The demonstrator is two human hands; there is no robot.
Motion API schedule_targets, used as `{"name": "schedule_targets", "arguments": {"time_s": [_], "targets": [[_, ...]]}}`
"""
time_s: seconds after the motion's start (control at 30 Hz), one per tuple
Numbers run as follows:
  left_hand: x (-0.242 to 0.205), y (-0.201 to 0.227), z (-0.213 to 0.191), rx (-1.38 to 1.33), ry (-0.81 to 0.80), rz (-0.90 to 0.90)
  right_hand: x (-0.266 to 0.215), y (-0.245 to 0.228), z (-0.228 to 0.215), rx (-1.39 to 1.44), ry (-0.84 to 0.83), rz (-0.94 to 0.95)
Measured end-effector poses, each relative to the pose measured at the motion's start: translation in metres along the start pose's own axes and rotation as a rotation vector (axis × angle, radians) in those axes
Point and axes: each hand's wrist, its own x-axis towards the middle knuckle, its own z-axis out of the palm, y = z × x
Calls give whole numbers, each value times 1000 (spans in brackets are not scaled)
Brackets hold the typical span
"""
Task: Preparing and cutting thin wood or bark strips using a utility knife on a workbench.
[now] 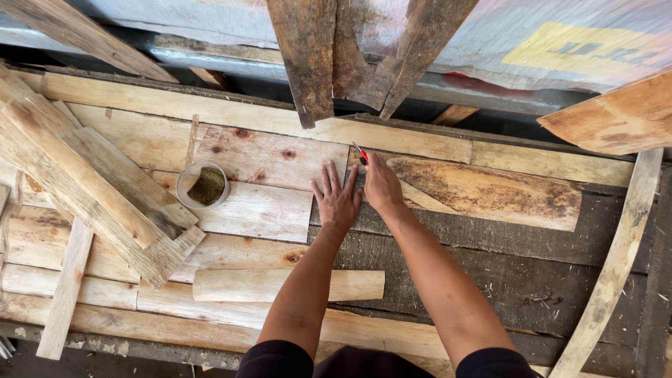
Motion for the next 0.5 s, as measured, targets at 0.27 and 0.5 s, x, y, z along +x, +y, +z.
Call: {"name": "schedule_targets", "arguments": {"time_s": [0.27,0.5], "targets": [[0,1,2,16,-10,-6,5,-5,10,-72,98,-38],[2,-2,7,2,26,6,8,-4,20,-56,162,-43]]}}
